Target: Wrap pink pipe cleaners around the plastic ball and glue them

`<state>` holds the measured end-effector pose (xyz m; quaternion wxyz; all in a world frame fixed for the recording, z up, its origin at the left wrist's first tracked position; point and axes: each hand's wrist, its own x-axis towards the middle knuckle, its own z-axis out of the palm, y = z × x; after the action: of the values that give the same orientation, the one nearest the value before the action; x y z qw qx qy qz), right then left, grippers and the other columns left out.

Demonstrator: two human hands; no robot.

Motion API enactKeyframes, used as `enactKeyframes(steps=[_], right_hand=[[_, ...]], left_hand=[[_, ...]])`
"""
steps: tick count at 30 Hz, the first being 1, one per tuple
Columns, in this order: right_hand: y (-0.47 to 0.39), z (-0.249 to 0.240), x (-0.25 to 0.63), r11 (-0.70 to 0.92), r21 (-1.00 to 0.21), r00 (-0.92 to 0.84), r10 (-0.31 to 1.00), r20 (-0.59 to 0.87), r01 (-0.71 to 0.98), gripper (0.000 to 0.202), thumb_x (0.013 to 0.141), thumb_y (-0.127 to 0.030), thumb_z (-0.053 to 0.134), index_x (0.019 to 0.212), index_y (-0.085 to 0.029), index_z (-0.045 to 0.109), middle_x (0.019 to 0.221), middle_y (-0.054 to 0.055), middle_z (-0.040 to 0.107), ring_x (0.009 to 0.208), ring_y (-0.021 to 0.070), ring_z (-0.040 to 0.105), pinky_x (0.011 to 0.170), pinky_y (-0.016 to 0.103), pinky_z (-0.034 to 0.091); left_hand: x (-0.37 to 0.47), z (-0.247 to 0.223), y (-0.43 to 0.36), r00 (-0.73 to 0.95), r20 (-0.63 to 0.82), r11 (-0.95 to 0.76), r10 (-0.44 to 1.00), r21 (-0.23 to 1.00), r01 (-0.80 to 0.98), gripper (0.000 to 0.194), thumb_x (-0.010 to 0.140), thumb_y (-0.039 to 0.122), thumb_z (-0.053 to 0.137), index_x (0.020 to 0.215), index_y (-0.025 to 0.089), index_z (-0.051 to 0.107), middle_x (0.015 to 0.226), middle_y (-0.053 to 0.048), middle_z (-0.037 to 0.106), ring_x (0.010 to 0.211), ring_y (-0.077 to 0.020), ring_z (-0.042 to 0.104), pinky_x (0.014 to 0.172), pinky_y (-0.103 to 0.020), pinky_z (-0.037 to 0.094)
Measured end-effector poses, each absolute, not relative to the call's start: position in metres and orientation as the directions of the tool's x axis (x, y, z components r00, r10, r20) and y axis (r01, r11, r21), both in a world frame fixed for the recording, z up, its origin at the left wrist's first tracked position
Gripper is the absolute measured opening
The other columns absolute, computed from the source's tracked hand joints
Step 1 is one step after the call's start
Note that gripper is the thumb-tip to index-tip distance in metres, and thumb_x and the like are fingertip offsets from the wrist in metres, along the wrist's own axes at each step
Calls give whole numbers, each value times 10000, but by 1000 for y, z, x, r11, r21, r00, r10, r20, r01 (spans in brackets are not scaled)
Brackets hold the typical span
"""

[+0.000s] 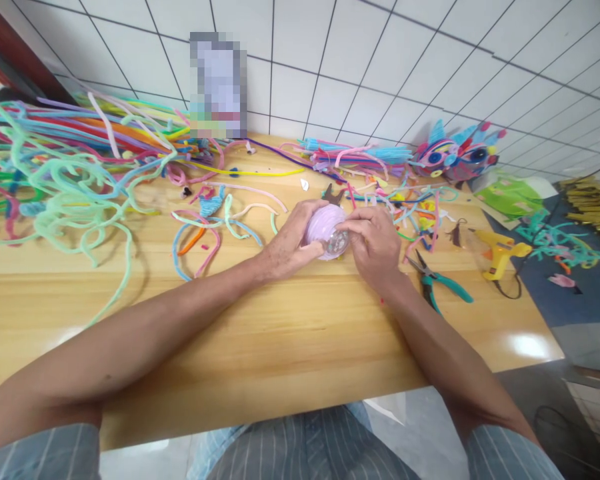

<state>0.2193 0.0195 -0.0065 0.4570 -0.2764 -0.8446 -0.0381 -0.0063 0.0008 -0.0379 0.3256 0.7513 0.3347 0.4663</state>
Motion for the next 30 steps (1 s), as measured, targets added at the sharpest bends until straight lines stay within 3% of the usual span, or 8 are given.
enactKeyframes(steps=[5,16,22,30], right_hand=[[17,-5,222,839,-232,-430,466,773,492,316,1029,-101,603,1129,-330,796,1074,33,766,989,216,703,857,413,541],[16,-6,221,820,-154,-420,432,798,551,258,1024,-104,609,1077,-298,770,1014,33,783,933,212,728,815,409,582],[17,-7,220,828,-180,-409,437,801,531,269,1020,-85,597,1096,-289,755,1042,42,793,974,216,748,854,409,597],[2,-4,222,812,-170,-422,454,784,558,331,1021,-204,641,1344,-275,646,1238,118,766,1168,280,743,985,489,612]], left_hand=[[-6,-37,0,345,472,-555,811,808,198,679,938,376,657,1550,181,437,1553,-177,525,1479,-339,509,1288,-511,421],[-5,-37,1,361,487,-580,795,784,221,666,946,412,670,1541,200,455,1550,-166,546,1480,-347,509,1297,-522,416],[-5,-37,1,358,502,-594,787,773,223,671,935,380,667,1539,196,441,1561,-179,538,1491,-356,504,1301,-537,410],[-4,-38,-2,317,490,-564,812,799,211,679,960,426,666,1553,188,435,1557,-174,532,1481,-339,505,1304,-504,404]])
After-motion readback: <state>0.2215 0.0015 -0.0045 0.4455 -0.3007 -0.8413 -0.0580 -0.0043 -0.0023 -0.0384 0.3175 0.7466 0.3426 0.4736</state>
